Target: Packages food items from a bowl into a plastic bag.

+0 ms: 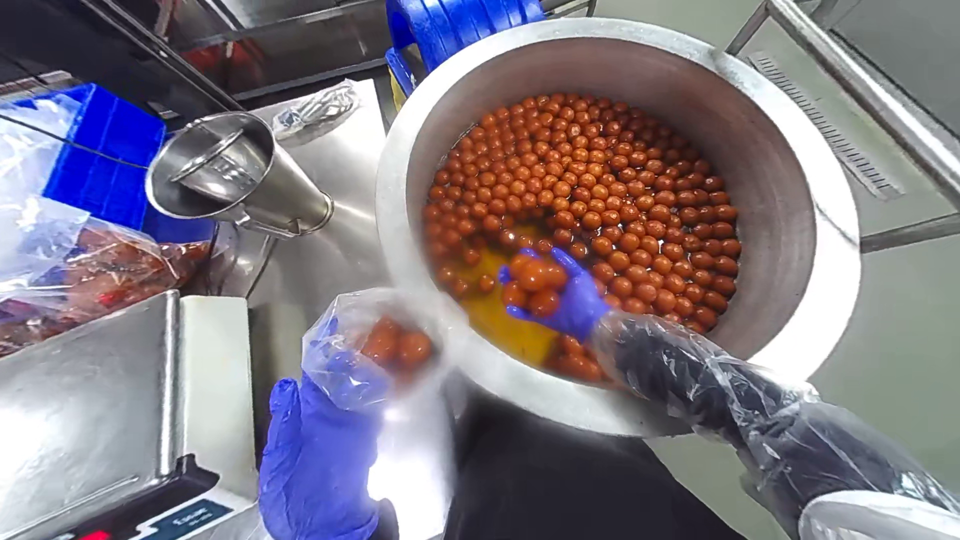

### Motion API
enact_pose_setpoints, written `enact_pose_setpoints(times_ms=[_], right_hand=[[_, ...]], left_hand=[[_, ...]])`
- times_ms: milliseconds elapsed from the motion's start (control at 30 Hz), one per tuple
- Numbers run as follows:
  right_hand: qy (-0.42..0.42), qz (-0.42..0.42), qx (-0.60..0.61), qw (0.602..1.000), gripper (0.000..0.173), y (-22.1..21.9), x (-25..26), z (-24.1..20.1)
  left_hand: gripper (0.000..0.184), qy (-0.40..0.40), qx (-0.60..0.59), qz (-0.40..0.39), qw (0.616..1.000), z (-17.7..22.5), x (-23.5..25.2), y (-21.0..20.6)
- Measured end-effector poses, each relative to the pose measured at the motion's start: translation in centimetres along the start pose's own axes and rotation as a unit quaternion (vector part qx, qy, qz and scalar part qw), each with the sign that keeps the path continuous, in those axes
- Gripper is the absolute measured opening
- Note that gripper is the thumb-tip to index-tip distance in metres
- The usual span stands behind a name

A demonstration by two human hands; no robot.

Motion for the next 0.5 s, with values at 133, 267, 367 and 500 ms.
enact_pose_setpoints(times_ms=[133, 267, 367, 500], right_hand=[[0.024, -0.001, 0.028, 0.999, 0.055, -0.4, 0.0, -0.3], [0.04, -0.016, 0.049, 0.998, 0.054, -0.7, 0.1, -0.4], [0.049, -0.017, 0.057, 0.997, 0.053, -0.9, 0.3, -0.5], [0.047, 0.028, 0.048, 0.997, 0.051, -1.4, -0.2, -0.5]], left_hand=[[0.049, 0.003, 0.015, -0.012, 1.0, -0.2, 0.2, -0.4], [0.055, 0.01, 0.03, -0.014, 0.999, -0.2, 0.1, 0.2], [0.053, 0.025, 0.001, -0.047, 0.999, -0.4, 0.2, 0.3], [0.05, 0.031, -0.012, -0.05, 0.998, -0.5, 0.0, 0.0]])
Point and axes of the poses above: each hand's wrist, its own x-axis towards the middle knuckle, its own y-axis out of the back of the hand, z = x × y, the point moved 10 cm from there along x, towards the middle knuckle, and after that the axes turned 6 degrees about y, right-handed, at the moved point
